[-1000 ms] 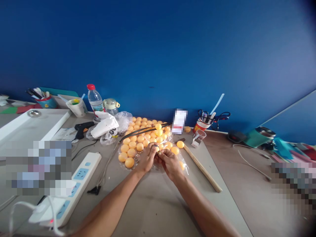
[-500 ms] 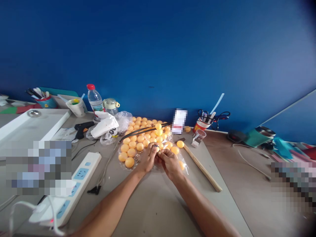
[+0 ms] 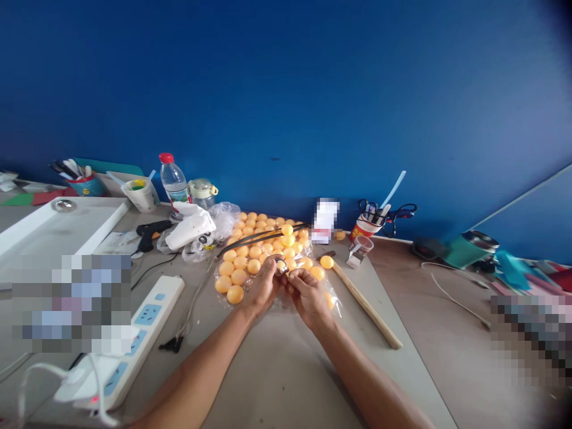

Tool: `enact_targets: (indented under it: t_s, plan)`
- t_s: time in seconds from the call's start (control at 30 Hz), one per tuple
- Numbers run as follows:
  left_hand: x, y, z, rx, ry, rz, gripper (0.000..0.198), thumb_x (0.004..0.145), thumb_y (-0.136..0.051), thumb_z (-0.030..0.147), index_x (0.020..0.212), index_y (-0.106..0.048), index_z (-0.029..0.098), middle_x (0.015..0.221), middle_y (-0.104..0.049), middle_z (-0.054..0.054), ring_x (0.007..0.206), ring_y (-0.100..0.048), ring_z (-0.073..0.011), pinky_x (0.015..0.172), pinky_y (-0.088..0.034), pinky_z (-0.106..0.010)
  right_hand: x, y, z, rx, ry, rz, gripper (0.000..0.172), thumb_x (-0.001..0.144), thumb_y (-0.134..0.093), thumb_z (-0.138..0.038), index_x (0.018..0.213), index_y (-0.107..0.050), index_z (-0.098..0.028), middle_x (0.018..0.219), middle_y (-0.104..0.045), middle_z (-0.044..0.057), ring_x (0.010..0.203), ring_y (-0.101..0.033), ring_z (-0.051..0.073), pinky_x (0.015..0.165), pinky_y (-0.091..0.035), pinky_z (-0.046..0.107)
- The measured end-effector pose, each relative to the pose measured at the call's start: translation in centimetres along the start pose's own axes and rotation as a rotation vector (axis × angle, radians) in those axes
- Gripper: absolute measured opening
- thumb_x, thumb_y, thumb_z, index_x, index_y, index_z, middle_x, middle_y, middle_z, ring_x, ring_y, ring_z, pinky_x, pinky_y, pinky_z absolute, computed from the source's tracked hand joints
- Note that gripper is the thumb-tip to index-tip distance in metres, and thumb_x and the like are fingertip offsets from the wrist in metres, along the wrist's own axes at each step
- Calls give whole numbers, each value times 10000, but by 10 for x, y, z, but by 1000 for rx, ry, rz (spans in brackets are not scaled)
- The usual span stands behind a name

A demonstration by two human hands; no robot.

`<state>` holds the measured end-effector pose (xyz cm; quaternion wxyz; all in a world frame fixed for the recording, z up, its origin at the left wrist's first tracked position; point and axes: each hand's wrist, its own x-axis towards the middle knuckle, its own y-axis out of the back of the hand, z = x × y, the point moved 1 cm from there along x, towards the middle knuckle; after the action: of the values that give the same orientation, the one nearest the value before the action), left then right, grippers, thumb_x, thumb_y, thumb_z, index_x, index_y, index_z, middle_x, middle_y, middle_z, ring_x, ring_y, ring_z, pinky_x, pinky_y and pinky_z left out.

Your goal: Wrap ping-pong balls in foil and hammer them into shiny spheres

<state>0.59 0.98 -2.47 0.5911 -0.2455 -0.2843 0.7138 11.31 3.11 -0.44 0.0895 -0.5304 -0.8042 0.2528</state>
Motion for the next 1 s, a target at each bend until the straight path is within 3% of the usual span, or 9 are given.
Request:
enact_targets:
  t_s: [0.13,0.23,0.3,0.47,0.67,0.87,1.0]
  plan:
    - [-4,-9,8,-41,24,-46,381,783,-686,433,1045,-535,201,746,-545,14,601,-503,-120,560,-451,-266,0,3,0,-14,50,9,205,659,-763,-274,697,-583,-184,577,-536,-46,506,-456,78,512,-382,204]
    - [-6,-11,12,-55,64,-62,352,771,-702,381,1032,-541,210,766,-555,12,611,-517,-123,562,-456,-268,0,8,2,-115,136,49,290,706,-708,-250,982,-626,-220,696,-521,-52,534,-478,81,514,-410,209]
    - [-6,-11,11,-77,75,-63,343,782,-680,418,1019,-552,207,732,-547,12,594,-513,-126,545,-445,-266,-1,11,6,-287,219,61,396,753,-641,-231,1146,-604,-247,793,-521,-28,586,-511,99,532,-449,230]
    - [-2,-7,6,-103,46,-20,345,779,-685,439,995,-580,191,736,-562,5,587,-509,-115,539,-429,-246,-5,14,13,-780,498,-22,407,860,-479,-186,1238,-620,-240,982,-562,74,829,-580,189,685,-535,319]
    - [-2,-5,5,-139,34,35,342,779,-704,423,985,-609,168,759,-592,-2,652,-533,-102,579,-426,-212,-13,9,12,-1101,782,-78,498,921,-395,-142,1407,-469,-223,1126,-563,138,1021,-571,243,872,-528,404]
    - [-4,-6,6,-62,-3,12,343,804,-674,444,1014,-594,186,853,-611,-17,792,-586,-143,702,-463,-261,-12,10,16,-1241,838,-84,534,904,-382,-119,1432,-421,-196,1129,-563,174,1016,-579,285,828,-545,444]
    - [-3,-6,4,-72,18,11,346,807,-667,451,1015,-576,190,838,-601,-15,800,-587,-152,679,-460,-261,-9,11,14,-1127,774,-92,471,896,-423,-142,1355,-502,-207,1105,-570,150,1006,-582,273,846,-537,435]
